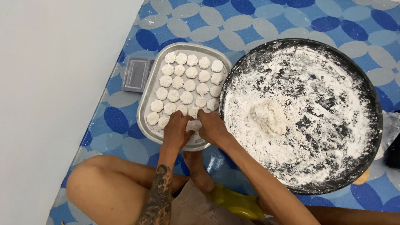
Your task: Rolling small pieces of dough in flour and arranging them on a tray.
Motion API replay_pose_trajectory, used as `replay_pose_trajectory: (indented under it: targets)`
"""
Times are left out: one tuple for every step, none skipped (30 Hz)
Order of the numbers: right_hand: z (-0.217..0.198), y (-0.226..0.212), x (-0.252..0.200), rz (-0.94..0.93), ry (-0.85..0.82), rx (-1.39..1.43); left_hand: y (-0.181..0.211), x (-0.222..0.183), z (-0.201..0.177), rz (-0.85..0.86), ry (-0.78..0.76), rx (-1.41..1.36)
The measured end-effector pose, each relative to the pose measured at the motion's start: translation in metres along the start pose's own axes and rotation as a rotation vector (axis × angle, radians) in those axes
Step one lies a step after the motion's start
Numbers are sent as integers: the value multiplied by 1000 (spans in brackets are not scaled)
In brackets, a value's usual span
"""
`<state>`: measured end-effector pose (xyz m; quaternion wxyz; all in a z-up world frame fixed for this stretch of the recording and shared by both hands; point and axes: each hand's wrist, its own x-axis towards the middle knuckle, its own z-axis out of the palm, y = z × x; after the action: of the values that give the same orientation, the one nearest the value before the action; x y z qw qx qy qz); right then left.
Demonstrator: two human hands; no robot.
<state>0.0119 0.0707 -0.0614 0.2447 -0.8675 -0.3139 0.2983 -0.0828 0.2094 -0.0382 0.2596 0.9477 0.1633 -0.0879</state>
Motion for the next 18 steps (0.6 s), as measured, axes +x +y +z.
replay_pose_trajectory:
  targets:
    - [6, 4, 3, -1, -2, 0, 0, -2, 3, -2, 0, 0]
    - [12, 8, 7, -34, -1, -45, 0, -4, 6, 29, 38, -25]
    - [17, 12, 11, -67, 2, -90, 0, -6, 8, 61, 78, -49]
    - [17, 10, 14, -70, 2, -90, -2, -5, 9, 60, 79, -47]
    - [17, 9, 16, -49, -5, -128, -3, -4, 12, 55, 84, -12]
    - [16, 8, 18, -28, -12, -166, -3, -4, 14, 49, 89, 22]
    - [17, 7, 17, -27, -10, -165, -4, -3, 16, 51, 89, 24]
    - [17, 7, 16, -19, 3, -154, -4, -2, 17, 49, 89, 40]
    - [19, 6, 15, -10, 13, -142, -5, -2, 19, 44, 88, 56]
    - [21, 4, 15, -10, 12, -140, -5, -3, 19, 43, 86, 57]
    - [22, 2, 15, -3, 7, -188, -5, -3, 19, 37, 96, 68]
    - [23, 0, 16, 4, 3, -237, -4, -3, 19, 30, 106, 79]
    - [26, 2, 16, 5, 4, -236, -5, -3, 22, 32, 105, 80]
    - [28, 4, 17, -8, 19, -267, -5, -4, 25, 29, 143, 99]
    - [32, 5, 17, -23, 32, -299, -6, -5, 28, 22, 181, 119]
    - [30, 4, 15, -24, 31, -298, -6, -6, 27, 21, 181, 120]
    - [29, 3, 14, -42, 31, -337, -6, -6, 27, 9, 174, 118]
    - [28, 1, 13, -60, 31, -376, -6, -7, 26, -4, 167, 117]
